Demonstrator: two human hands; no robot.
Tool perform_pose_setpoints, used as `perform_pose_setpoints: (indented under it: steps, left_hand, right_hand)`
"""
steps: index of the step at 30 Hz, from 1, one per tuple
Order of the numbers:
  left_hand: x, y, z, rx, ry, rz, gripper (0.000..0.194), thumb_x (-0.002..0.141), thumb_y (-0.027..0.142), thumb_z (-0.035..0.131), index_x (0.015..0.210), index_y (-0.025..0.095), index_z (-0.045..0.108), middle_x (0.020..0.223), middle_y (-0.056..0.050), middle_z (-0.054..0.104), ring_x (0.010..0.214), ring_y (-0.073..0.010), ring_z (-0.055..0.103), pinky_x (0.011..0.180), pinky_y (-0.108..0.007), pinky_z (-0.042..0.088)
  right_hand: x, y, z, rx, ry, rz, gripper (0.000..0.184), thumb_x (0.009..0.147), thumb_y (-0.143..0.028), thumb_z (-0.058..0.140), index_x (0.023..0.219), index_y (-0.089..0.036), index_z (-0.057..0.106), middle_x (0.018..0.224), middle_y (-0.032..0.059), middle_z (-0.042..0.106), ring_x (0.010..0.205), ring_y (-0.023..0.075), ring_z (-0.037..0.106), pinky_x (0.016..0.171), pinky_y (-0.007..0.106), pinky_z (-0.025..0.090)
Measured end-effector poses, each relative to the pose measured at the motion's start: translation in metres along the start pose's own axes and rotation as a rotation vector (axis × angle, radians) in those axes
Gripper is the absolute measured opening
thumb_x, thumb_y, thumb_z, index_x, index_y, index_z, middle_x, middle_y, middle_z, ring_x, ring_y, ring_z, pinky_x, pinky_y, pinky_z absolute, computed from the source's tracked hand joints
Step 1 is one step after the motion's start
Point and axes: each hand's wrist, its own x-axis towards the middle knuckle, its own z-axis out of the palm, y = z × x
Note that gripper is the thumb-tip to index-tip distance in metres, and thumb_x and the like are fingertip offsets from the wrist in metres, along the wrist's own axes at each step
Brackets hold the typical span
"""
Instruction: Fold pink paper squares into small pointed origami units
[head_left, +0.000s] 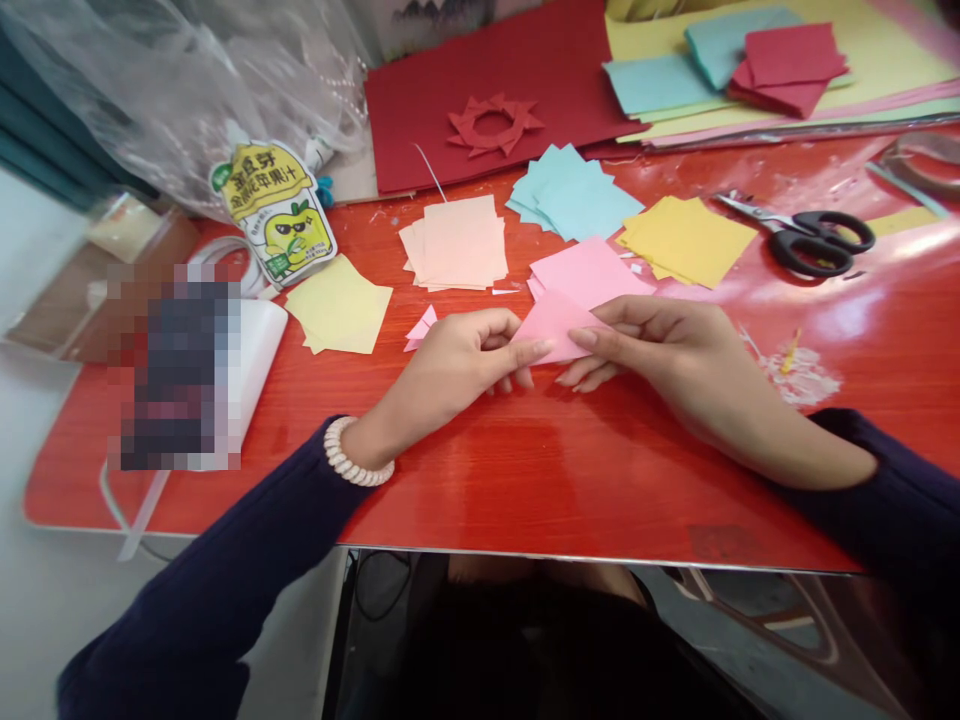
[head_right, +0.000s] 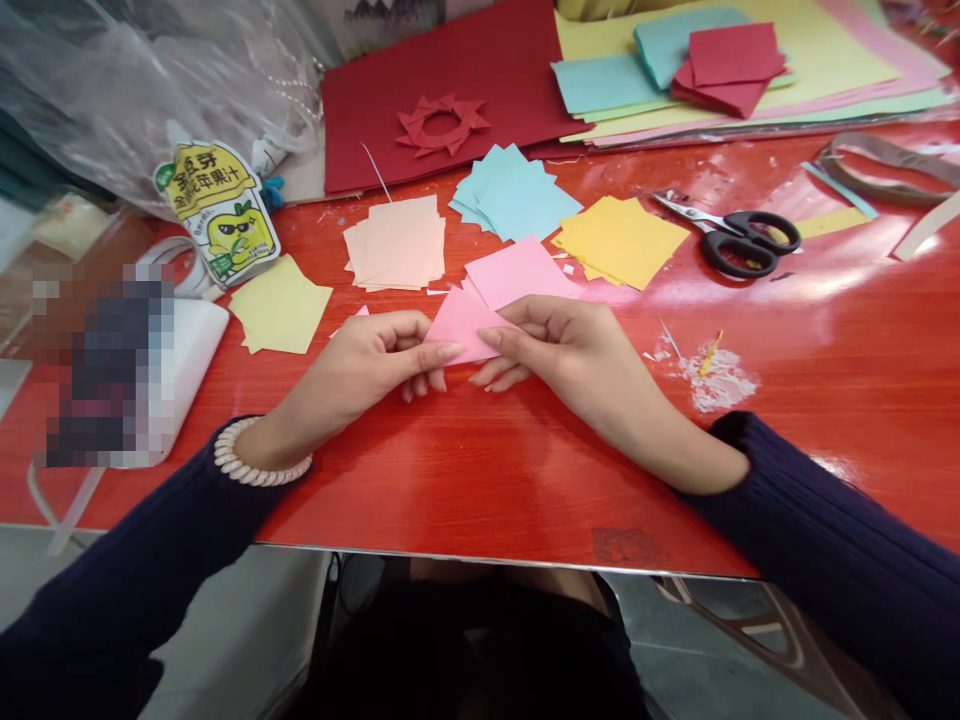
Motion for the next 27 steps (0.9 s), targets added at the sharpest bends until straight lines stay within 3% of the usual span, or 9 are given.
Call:
perform_pose_setpoints:
  steps: [7, 15, 21, 23, 25, 27]
  left_hand:
    - [0.0, 0.0, 0.001, -0.007, 0.05, -0.028, 0.028, 0.082, 0.04, 0.063, 0.072, 0.015, 0.054, 0.064, 0.002, 0.06, 0.05, -0.0028, 0.052, 0.046, -0.013, 0.043]
    - [-0.001, -0.002, 0.0, 0.014, 0.068, -0.041, 0.027, 0.084, 0.038, 0.062, 0.072, 0.015, 0.054, 0.064, 0.0, 0.061, 0.05, -0.0042, 0.054, 0.046, -0.015, 0.046]
    - [0.001, 0.001, 0.0, 0.057, 0.041, -0.043, 0.029, 0.085, 0.039, 0.06, 0.07, 0.016, 0.053, 0.061, 0.0, 0.061, 0.048, -0.0047, 0.054, 0.044, -0.016, 0.045]
    - [0.0, 0.002, -0.002, 0.136, 0.117, 0.01, 0.03, 0.085, 0.04, 0.058, 0.067, 0.017, 0.051, 0.059, 0.001, 0.06, 0.046, -0.0053, 0.052, 0.044, -0.018, 0.044]
    - [-0.002, 0.002, -0.006, 0.29, 0.298, 0.148, 0.028, 0.089, 0.037, 0.053, 0.069, 0.019, 0.051, 0.06, 0.001, 0.059, 0.049, -0.0069, 0.052, 0.048, -0.022, 0.045]
    - [-0.005, 0.0, -0.009, 0.51, 0.488, 0.339, 0.02, 0.092, 0.029, 0.047, 0.075, 0.02, 0.053, 0.069, 0.0, 0.061, 0.062, -0.0104, 0.057, 0.06, -0.027, 0.048]
  right_hand:
    - [0.001, 0.005, -0.006, -0.191, 0.028, -0.101, 0.023, 0.082, -0.039, 0.066, 0.074, -0.018, 0.061, 0.062, 0.001, 0.065, 0.053, 0.0114, 0.061, 0.053, 0.026, 0.05]
    - [0.002, 0.007, -0.011, -0.28, -0.036, -0.136, 0.023, 0.085, -0.041, 0.062, 0.079, -0.019, 0.059, 0.067, -0.0005, 0.06, 0.051, 0.0089, 0.052, 0.049, 0.027, 0.041]
    - [0.003, 0.006, -0.026, -0.652, -0.023, -0.18, 0.025, 0.09, -0.038, 0.055, 0.073, -0.02, 0.058, 0.06, 0.0007, 0.058, 0.05, 0.0113, 0.05, 0.052, 0.029, 0.036]
    - [0.004, 0.004, -0.034, -0.794, 0.065, -0.229, 0.023, 0.089, -0.036, 0.056, 0.071, -0.022, 0.059, 0.06, 0.0016, 0.058, 0.052, 0.0119, 0.049, 0.053, 0.03, 0.034]
    - [0.004, -0.001, -0.039, -0.819, 0.224, -0.254, 0.021, 0.089, -0.035, 0.057, 0.072, -0.023, 0.06, 0.06, 0.0017, 0.059, 0.051, 0.0112, 0.047, 0.053, 0.03, 0.032]
    - [0.003, -0.007, -0.037, -0.602, 0.294, -0.114, 0.03, 0.09, -0.038, 0.054, 0.065, -0.021, 0.058, 0.056, 0.0012, 0.058, 0.044, 0.0086, 0.044, 0.047, 0.028, 0.031]
